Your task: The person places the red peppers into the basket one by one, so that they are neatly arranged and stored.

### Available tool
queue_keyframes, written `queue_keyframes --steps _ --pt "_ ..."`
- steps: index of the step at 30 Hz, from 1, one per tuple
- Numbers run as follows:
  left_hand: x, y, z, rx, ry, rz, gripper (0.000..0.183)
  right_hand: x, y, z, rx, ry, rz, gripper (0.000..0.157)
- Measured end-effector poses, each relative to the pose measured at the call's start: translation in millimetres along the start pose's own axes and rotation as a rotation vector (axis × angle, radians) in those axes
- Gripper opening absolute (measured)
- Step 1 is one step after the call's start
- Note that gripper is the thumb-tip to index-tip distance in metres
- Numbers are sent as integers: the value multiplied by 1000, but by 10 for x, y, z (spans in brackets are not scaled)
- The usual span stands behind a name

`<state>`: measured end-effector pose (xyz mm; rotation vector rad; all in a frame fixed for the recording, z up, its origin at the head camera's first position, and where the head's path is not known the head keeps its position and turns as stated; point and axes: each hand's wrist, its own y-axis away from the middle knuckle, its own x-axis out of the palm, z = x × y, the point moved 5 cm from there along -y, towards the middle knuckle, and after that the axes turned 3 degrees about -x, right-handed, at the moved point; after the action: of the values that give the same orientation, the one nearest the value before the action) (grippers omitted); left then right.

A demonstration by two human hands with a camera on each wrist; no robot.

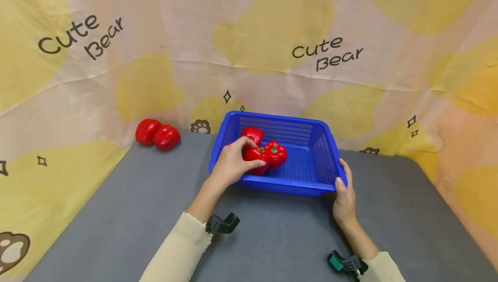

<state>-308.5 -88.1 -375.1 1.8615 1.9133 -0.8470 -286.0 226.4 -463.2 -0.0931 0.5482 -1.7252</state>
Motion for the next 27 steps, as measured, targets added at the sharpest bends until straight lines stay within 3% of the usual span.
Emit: queue_keyframes --steps 13,27 --pt "107 -69 -42 -19 -14 56 46 23 11 -55 -33 -50 -9 58" --pt "315 -446 -119 42 -99 127 44 1 -17 -51 -22 -37 -13 58"
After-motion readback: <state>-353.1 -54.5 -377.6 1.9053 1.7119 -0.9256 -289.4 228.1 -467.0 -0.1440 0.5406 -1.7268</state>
